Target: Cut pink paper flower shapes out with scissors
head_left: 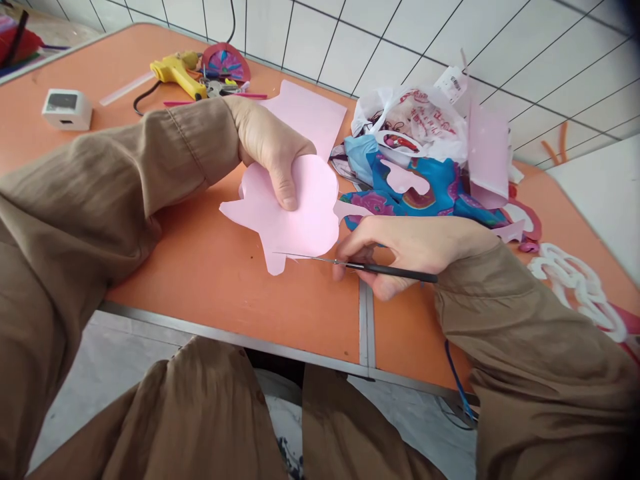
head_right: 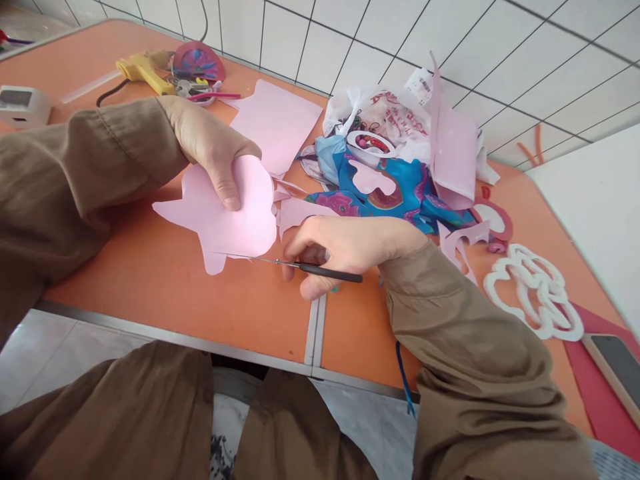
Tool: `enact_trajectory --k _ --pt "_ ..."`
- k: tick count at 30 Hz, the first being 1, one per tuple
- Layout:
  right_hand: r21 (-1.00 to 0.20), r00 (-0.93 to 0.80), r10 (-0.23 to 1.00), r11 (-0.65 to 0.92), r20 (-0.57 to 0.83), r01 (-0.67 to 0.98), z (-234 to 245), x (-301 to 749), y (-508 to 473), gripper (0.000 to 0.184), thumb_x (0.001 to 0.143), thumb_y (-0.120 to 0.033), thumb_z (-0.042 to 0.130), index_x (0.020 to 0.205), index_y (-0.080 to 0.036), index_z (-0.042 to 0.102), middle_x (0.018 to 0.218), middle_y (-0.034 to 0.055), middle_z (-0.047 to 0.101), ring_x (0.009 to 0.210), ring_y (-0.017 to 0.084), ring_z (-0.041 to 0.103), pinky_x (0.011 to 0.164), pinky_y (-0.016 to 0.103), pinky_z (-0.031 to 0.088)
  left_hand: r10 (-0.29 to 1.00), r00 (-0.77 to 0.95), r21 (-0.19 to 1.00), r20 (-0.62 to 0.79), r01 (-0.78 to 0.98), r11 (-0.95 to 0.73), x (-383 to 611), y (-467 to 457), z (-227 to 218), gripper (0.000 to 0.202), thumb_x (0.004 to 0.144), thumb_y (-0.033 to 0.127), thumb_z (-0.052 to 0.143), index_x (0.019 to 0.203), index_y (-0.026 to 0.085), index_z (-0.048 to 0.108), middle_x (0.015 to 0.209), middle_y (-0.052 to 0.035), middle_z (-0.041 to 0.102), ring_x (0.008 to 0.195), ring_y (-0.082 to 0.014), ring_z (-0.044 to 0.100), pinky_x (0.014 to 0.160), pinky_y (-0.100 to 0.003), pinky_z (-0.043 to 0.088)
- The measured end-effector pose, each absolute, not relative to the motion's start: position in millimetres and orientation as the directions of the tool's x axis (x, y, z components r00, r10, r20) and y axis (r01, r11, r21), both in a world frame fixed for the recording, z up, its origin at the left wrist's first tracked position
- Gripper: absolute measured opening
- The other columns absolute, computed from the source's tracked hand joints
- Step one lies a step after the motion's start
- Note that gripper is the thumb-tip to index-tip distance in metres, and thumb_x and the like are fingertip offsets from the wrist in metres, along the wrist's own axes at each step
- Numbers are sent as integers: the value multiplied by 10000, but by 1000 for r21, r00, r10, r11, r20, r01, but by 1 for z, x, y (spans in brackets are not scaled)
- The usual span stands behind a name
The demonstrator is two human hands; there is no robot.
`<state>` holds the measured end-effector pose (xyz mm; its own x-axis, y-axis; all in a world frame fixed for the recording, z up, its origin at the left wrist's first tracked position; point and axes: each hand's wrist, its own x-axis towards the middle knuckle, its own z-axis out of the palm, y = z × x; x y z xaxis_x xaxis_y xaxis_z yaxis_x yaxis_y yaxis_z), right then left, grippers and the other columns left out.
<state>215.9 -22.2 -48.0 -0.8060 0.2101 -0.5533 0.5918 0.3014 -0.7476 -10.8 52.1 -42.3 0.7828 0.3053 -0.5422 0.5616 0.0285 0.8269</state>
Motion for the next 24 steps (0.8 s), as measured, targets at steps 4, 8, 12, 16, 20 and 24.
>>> enact_trajectory --k 4,8,12,16,20,24 --pt "-731 -801 217 330 -557 598 -48 215 -22 419 721 -391 715 974 -57 697 639 -2 584 560 103 519 495 213 412 355 748 812 -561 580 61 -10 52 -44 616 500 156 938 1040 -64 740 856 -119 767 1012 -388 657 905 -596 457" --pt "-736 -791 209 290 -575 611 -48 215 -22 415 725 -380 699 982 -54 686 623 -12 567 549 102 509 491 214 408 296 773 810 -561 586 7 -10 55 -48 611 563 195 917 1085 -60 727 951 -135 770 1064 -396 633 905 -562 468" --pt "-728 -780 214 280 -588 626 -49 213 -23 406 694 -380 752 952 -75 679 602 -30 553 537 93 498 480 199 396 268 794 817 -546 576 -40 -10 58 -49 618 570 251 921 1082 -41 738 965 -136 771 1067 -404 630 879 -540 485" --pt "-727 -783 210 292 -586 622 -48 211 -23 426 714 -430 767 916 -67 670 611 -23 546 542 91 494 473 198 389 277 786 808 -553 586 -50 -10 58 -51 619 593 293 913 1088 -37 739 943 -132 769 1012 -375 652 851 -529 492" --pt "-750 -803 195 287 -563 596 -49 211 -22 488 728 -485 771 941 -56 676 626 -16 552 545 86 485 470 199 390 304 756 779 -580 624 -63 -9 58 -56 626 602 326 903 1077 -45 737 895 -121 763 987 -352 653 834 -510 493" --pt "-768 -813 195 267 -549 583 -49 211 -24 423 729 -414 753 946 -61 665 643 -14 560 547 83 492 474 194 400 323 757 795 -568 606 -20 -8 59 -58 592 586 303 906 1053 -26 751 895 -117 764 1016 -373 647 858 -508 497"
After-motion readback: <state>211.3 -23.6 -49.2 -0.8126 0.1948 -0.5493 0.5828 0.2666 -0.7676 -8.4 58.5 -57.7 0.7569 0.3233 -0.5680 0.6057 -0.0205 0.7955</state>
